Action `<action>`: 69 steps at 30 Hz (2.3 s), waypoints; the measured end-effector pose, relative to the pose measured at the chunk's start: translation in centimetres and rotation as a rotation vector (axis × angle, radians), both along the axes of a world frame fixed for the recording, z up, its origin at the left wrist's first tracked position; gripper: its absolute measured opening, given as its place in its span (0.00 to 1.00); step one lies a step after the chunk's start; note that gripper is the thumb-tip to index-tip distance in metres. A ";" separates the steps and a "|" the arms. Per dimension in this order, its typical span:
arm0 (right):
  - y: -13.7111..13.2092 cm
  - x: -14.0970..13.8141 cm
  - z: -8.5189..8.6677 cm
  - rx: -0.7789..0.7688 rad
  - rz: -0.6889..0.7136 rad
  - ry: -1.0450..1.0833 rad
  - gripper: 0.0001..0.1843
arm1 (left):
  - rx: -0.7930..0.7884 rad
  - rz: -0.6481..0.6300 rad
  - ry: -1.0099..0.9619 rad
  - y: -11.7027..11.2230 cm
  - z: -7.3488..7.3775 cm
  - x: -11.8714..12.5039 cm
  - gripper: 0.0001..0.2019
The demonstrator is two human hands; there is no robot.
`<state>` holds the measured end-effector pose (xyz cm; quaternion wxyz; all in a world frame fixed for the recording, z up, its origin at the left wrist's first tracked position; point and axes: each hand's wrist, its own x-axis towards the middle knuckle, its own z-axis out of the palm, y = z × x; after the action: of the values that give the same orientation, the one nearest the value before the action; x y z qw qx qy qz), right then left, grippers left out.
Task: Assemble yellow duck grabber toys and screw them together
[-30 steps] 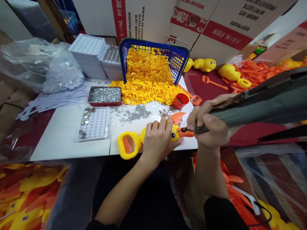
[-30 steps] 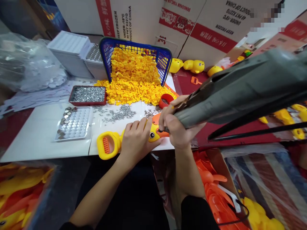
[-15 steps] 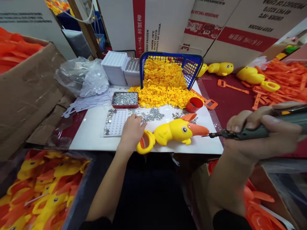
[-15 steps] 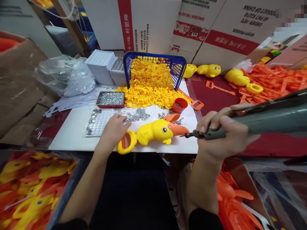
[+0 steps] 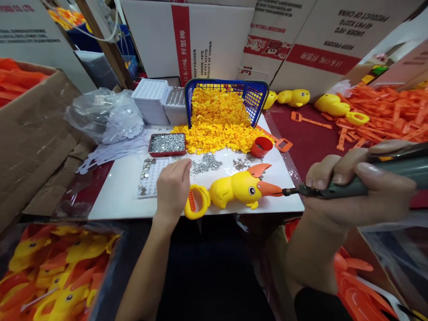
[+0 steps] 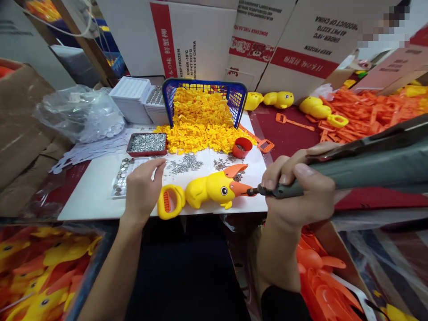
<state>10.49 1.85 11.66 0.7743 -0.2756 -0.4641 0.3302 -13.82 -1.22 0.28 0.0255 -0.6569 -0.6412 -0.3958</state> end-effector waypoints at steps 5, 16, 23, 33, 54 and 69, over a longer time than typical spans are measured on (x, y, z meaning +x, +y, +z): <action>-1.7 -0.6 0.3 -0.021 0.085 0.028 0.15 | 0.165 -0.359 -0.327 -3.7 1.2 6.7 0.04; -3.5 -0.1 0.4 0.088 0.212 -0.056 0.11 | 0.292 -0.439 -0.101 -4.2 1.4 11.7 0.04; -3.5 0.8 -0.1 -0.006 0.186 -0.106 0.10 | 0.324 -0.464 -0.002 -4.1 1.8 11.7 0.02; -3.6 -0.3 -0.7 0.011 0.078 -0.069 0.12 | 0.300 -0.388 0.132 -4.0 2.6 12.1 0.05; -3.3 -0.8 -1.3 -0.003 -0.003 -0.029 0.11 | 0.361 -0.400 -0.066 -3.7 0.1 13.0 0.03; 1.0 -0.9 -1.6 0.039 -0.169 -0.017 0.06 | 0.083 -0.226 0.050 -0.3 -0.8 12.3 0.18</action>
<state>9.56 2.81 10.10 0.8007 -0.3017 -0.4520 0.2522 -1.56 -1.57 -0.50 0.0239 -0.7330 -0.5455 -0.4057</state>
